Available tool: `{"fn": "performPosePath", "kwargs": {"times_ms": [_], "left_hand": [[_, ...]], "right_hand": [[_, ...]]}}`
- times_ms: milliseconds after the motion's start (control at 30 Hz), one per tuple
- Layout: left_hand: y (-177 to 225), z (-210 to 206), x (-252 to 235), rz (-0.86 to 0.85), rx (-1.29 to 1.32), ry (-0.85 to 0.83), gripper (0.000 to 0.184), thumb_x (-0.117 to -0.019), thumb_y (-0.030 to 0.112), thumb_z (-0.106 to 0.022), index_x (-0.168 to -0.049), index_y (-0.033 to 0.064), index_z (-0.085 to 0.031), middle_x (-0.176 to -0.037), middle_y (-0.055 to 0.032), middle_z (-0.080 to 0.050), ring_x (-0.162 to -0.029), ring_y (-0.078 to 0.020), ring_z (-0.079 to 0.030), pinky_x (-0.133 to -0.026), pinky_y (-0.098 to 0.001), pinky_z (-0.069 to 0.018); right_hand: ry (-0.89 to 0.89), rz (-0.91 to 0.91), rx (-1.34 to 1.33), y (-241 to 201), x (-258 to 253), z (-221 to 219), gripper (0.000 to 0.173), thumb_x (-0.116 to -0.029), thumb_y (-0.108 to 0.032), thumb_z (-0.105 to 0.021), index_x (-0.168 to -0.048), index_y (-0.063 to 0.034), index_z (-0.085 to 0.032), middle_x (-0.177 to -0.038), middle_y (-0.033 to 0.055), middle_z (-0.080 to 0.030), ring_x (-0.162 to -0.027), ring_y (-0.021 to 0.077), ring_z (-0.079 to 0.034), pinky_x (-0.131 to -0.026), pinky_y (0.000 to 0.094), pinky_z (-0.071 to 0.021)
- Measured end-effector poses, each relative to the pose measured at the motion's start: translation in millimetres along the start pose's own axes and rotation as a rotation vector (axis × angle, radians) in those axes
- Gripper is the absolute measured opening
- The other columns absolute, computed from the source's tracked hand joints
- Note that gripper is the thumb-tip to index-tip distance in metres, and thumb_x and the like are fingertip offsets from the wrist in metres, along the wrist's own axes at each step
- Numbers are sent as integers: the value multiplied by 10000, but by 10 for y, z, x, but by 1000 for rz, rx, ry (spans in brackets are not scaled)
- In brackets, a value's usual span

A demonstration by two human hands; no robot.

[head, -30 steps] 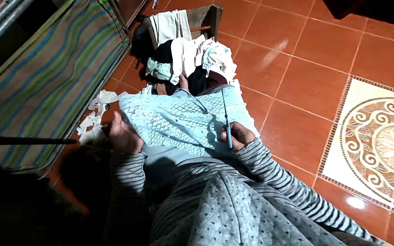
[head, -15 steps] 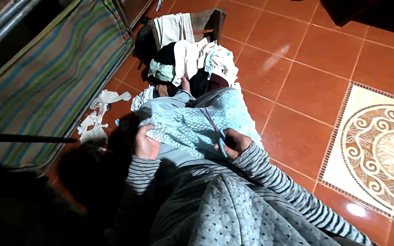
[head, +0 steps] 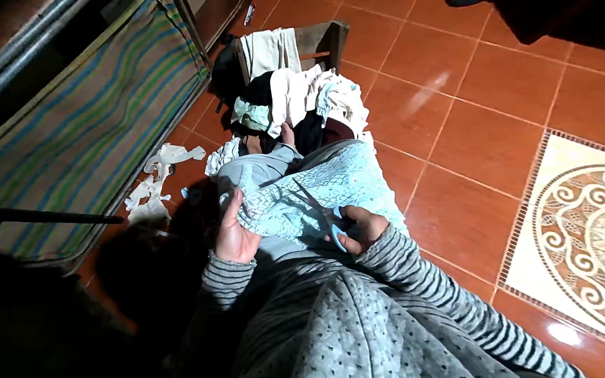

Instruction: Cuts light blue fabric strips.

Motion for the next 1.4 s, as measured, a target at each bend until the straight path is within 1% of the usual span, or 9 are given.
{"fn": "performPosePath", "kwargs": {"times_ms": [67, 200, 300, 500, 700, 900, 1000, 1233, 1400], "left_hand": [[63, -49, 67, -49, -65, -8, 320, -1119, 224, -280, -1226, 105, -558, -1061, -78, -713, -990, -176, -716, -888, -376, -609], [93, -149, 165, -144, -127, 8, 257, -1087, 105, -408, -1317, 30, -492, -1093, -141, -700, -992, -231, -720, -896, -425, -613], [10, -206, 186, -163, -143, -6, 189, -1042, 11, -457, -1204, -17, -551, -1015, -145, -709, -929, -224, -723, -875, -420, -615], [-79, -271, 204, -193, -207, -3, 173, -982, -65, -499, -1137, -41, -570, -963, -128, -717, -893, -200, -726, -859, -396, -622], [-149, -287, 205, -169, -226, -19, 178, -976, -73, -504, -1137, -44, -572, -966, -119, -727, -900, -193, -731, -864, -386, -622], [-178, -294, 214, -160, -229, -27, 166, -968, -76, -528, -1123, -51, -582, -963, -125, -732, -896, -200, -735, -864, -394, -624], [-201, -310, 219, -143, -239, -32, 182, -975, -70, -522, -1148, -48, -571, -978, -126, -726, -907, -200, -730, -872, -390, -620], [-292, -292, 198, -21, -191, -24, 174, -1021, -26, -487, -1172, -46, -571, -1001, -145, -718, -926, -212, -725, -875, -396, -614], [-311, -291, 199, -34, -204, -11, 157, -1008, -48, -491, -1140, -40, -575, -963, -129, -726, -887, -198, -731, -848, -377, -622]], "right_hand": [[39, 74, 54, -142, -8, 69, 489, -800, -336, -761, -1053, 76, -687, -928, 205, -720, -876, 353, -702, -804, 505, -570], [124, 213, 116, -340, -28, 158, 463, -801, -367, -737, -989, 54, -698, -887, 196, -711, -835, 363, -689, -764, 501, -562], [149, 267, 177, -402, -26, 158, 465, -802, -389, -726, -978, 40, -704, -868, 185, -712, -821, 370, -686, -752, 509, -560], [182, 261, 204, -350, 7, 158, 444, -799, -378, -727, -946, 40, -701, -838, 179, -707, -784, 357, -682, -728, 491, -555], [204, 263, 198, -320, 30, 174, 451, -817, -405, -708, -945, 27, -700, -833, 164, -707, -771, 333, -676, -709, 464, -551], [210, 260, 204, -305, 21, 160, 429, -814, -379, -723, -935, 32, -703, -815, 169, -704, -751, 339, -676, -702, 466, -553], [204, 252, 236, -286, 20, 140, 418, -822, -383, -705, -916, 25, -695, -787, 167, -689, -739, 350, -673, -678, 471, -554], [226, 250, 254, -255, 41, 117, 395, -834, -356, -704, -919, 29, -703, -761, 168, -688, -707, 340, -673, -656, 458, -555], [205, 244, 248, -235, 38, 107, 387, -819, -339, -706, -932, 31, -702, -770, 169, -688, -716, 344, -673, -664, 463, -555]]}}
Point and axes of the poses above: each hand's wrist, its own x-axis away from the middle knuckle, its own z-axis out of the back of the hand, y = z × x, the point moved 7 cm from there along -x, towards the middle knuckle
